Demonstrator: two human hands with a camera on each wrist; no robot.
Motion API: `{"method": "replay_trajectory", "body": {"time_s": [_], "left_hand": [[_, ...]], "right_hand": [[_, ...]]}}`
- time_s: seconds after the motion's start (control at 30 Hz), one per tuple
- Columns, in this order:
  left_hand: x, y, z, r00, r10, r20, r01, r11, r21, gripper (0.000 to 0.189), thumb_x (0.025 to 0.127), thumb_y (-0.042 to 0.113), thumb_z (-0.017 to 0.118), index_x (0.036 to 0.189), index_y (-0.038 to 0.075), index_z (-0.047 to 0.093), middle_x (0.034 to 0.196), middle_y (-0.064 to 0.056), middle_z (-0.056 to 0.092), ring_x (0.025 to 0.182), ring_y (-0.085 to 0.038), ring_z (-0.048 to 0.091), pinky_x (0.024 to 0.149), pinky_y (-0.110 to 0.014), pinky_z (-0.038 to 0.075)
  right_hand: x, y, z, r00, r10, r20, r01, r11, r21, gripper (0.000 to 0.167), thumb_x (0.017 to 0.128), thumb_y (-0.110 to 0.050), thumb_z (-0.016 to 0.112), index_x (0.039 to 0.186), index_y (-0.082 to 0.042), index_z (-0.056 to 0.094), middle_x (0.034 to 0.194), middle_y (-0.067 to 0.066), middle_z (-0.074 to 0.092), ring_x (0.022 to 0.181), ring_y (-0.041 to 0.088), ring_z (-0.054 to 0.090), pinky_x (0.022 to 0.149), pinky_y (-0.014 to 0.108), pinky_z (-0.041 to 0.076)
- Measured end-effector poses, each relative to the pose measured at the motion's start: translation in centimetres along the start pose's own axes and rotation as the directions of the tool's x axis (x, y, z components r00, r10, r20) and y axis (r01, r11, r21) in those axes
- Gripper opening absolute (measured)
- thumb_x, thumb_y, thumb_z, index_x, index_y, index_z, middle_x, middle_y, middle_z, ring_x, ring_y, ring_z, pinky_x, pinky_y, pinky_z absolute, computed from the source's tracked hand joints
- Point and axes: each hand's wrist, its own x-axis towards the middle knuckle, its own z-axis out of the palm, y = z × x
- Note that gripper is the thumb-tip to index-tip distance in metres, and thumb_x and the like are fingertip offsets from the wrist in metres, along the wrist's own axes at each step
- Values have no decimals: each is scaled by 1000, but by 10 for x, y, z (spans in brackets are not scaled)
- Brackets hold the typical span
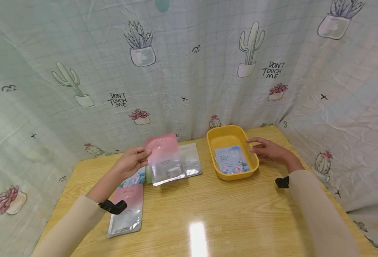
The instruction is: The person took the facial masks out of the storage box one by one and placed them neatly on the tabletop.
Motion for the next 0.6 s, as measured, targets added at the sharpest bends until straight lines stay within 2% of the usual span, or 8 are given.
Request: {"method": "replay_trajectory", "body": {"time_s": [0.03, 0.1, 0.17, 0.4, 0.5, 0.6], "left_hand": [[-3, -1, -3, 1000, -5, 1, 5, 1000, 4, 24, 108, 0, 43, 122, -11, 59, 94, -3, 57, 83, -7, 62, 79, -22, 59], [-9, -3, -9, 1000, -26, -11, 26, 1000, 1, 37, 108, -1, 42, 142, -16, 45, 100, -5, 61, 91, -8, 67, 85, -25, 59], [-14, -6, -14, 999, -47, -18, 47, 999, 1, 44, 108, -2, 42, 148, -18, 34, 101, -5, 63, 92, -7, 68, 86, -25, 59], [-28, -24, -25, 991, -130, -3, 130, 991, 12, 46, 108, -1, 44, 149, -19, 31, 102, -5, 63, 92, -7, 68, 87, -26, 59], [-33, -32, -29, 989, -147, -9, 147, 989, 4, 44, 107, -1, 45, 146, -19, 35, 99, -6, 65, 90, -8, 69, 86, -27, 59], [-37, -42, -33, 987, -158, -4, 158, 987, -11, 35, 107, -1, 47, 137, -19, 46, 96, -6, 68, 88, -11, 70, 87, -30, 60]], "right_hand": [[0, 0, 0, 1000, -4, 0, 4, 1000, -5, 58, 108, -25, 53, 157, -7, 27, 154, 34, 34, 114, 21, 67, 93, 42, 58], [-1, 1, 1, 1000, -2, -7, 2, 1000, -8, 57, 108, -25, 53, 156, -7, 28, 154, 34, 34, 112, 20, 67, 92, 41, 59], [-1, 0, 1, 1000, 4, -10, -4, 1000, -6, 58, 108, -26, 53, 156, -7, 28, 154, 34, 33, 111, 19, 67, 92, 41, 59], [-2, 1, -2, 1000, 29, -11, -28, 999, 16, 58, 108, -25, 54, 157, -7, 27, 155, 33, 31, 112, 21, 67, 92, 42, 59], [-1, 1, -3, 1000, 25, -5, -25, 999, 25, 58, 108, -24, 54, 156, -7, 28, 155, 33, 32, 112, 21, 67, 92, 42, 59], [0, 2, -3, 1000, 20, -1, -20, 999, 28, 57, 108, -23, 54, 156, -7, 28, 155, 33, 33, 111, 21, 67, 92, 42, 59]]}}
